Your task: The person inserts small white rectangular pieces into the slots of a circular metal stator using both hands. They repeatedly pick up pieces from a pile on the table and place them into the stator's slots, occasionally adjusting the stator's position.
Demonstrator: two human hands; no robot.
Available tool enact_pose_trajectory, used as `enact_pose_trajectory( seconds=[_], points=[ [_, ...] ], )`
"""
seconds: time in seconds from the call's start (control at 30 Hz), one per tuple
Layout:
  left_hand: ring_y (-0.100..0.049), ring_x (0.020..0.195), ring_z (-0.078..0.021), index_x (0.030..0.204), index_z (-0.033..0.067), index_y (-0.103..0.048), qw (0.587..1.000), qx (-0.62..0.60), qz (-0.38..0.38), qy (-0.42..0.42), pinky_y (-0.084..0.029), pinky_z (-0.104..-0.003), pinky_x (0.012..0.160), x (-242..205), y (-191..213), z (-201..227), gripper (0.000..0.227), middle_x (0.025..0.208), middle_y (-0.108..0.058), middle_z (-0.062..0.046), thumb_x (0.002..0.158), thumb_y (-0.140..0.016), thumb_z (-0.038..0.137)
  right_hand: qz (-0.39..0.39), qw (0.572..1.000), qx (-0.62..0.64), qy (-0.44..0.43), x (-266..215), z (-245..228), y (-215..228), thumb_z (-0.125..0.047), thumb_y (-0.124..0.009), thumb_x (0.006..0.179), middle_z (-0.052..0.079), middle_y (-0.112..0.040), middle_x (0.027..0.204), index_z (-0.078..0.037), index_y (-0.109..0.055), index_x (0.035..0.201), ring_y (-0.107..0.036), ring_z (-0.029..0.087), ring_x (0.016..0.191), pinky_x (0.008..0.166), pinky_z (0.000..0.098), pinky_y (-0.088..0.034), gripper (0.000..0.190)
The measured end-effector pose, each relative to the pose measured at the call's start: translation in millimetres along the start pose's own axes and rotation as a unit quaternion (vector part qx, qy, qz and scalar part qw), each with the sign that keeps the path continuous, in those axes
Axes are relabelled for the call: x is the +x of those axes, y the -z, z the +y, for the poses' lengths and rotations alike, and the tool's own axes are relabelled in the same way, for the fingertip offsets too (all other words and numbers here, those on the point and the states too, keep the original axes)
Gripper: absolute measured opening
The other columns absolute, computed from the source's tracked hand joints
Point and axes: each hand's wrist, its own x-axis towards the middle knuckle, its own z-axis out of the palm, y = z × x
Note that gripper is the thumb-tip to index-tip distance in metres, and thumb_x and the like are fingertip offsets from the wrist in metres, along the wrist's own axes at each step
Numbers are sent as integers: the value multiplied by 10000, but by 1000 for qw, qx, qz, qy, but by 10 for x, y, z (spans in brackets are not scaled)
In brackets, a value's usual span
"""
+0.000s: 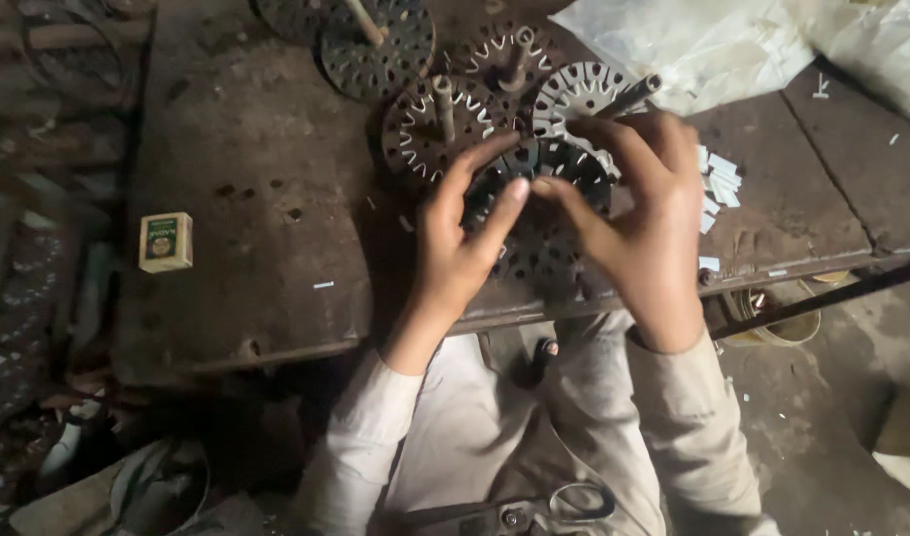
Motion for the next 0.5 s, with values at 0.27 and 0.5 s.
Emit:
enact_pose_trajectory(
  seconds=[0.27, 0.5],
  points=[
    [-671, 1178, -131, 1328, -1, -628, 999, 28, 42, -13, -530, -282, 1062, 21, -90, -21, 366, 1269, -713, -99, 988, -746, 65, -24, 935, 307, -176, -216, 402, -263, -59, -804, 966, 25, -673, 1127, -9, -586, 1204, -629, 80, 1015, 893, 242, -522, 327],
    [-679, 1193, -150, 1323, -4, -630, 996, 61, 51, -31, -525, -305, 1078, 21, -110, 27, 348, 1260, -721, -105, 1004, -734, 88, 18, 979, 167, -111, -287, 347, -293, -14, -821, 951, 101, -646, 1188, -3, -602, 1249, -624, 175, 1035, 898, 288, -514, 370]
  ],
)
